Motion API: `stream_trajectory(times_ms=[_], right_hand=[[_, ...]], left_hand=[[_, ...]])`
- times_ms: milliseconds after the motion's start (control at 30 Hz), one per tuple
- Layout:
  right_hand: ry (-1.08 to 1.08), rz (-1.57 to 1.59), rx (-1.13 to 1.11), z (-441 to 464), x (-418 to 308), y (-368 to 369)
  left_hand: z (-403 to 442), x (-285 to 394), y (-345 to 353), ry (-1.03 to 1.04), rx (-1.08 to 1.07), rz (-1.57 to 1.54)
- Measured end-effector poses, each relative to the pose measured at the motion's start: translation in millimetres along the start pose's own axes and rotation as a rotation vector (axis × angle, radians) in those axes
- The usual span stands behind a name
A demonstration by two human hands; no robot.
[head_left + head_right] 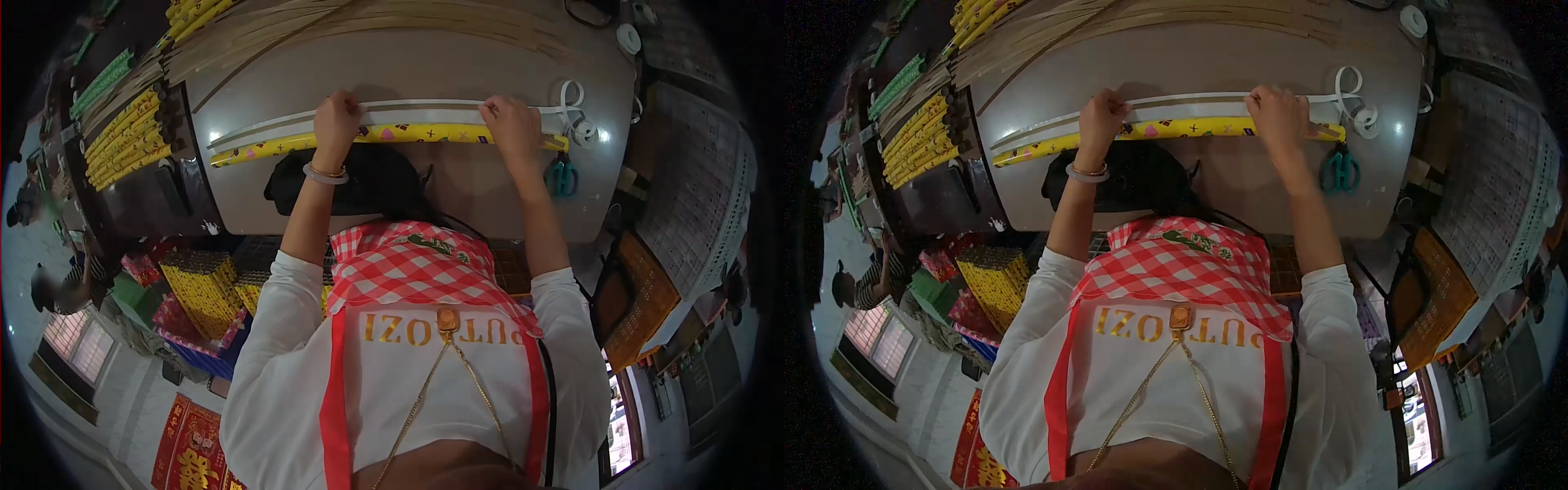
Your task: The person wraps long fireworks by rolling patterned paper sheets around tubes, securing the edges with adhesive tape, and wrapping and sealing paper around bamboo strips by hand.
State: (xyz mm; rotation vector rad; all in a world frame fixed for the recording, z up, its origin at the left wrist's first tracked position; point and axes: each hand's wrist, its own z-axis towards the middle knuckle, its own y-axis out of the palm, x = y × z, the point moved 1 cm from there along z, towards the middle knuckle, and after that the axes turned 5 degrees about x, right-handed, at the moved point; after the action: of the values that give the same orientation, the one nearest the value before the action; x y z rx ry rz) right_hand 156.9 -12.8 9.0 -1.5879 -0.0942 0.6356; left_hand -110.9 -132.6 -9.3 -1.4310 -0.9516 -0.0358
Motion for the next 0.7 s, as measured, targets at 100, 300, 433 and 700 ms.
stream_trajectory(times_ms=[100, 300, 433, 700], right_hand=[[0.024, -0.01, -0.028, 0.4, -0.8, 2.8], [0.061, 0.018, -0.07, 1.5, -1.8, 4.0], [0.079, 0.035, -0.093, 2.7, -1.1, 3.5], [0.167, 0.123, -0.21, 10.2, -3.6, -8.0]], left_hand=[[-0.4, -2.8, 1.7, 0.01, 0.032, -0.028], [-0.3, 0.2, -1.7, -0.001, 0.02, -0.03], [0.3, -2.3, -0.7, -0.003, 0.009, -0.033], [0.4, -1.5, -0.4, -0.013, 0.027, -0.01]])
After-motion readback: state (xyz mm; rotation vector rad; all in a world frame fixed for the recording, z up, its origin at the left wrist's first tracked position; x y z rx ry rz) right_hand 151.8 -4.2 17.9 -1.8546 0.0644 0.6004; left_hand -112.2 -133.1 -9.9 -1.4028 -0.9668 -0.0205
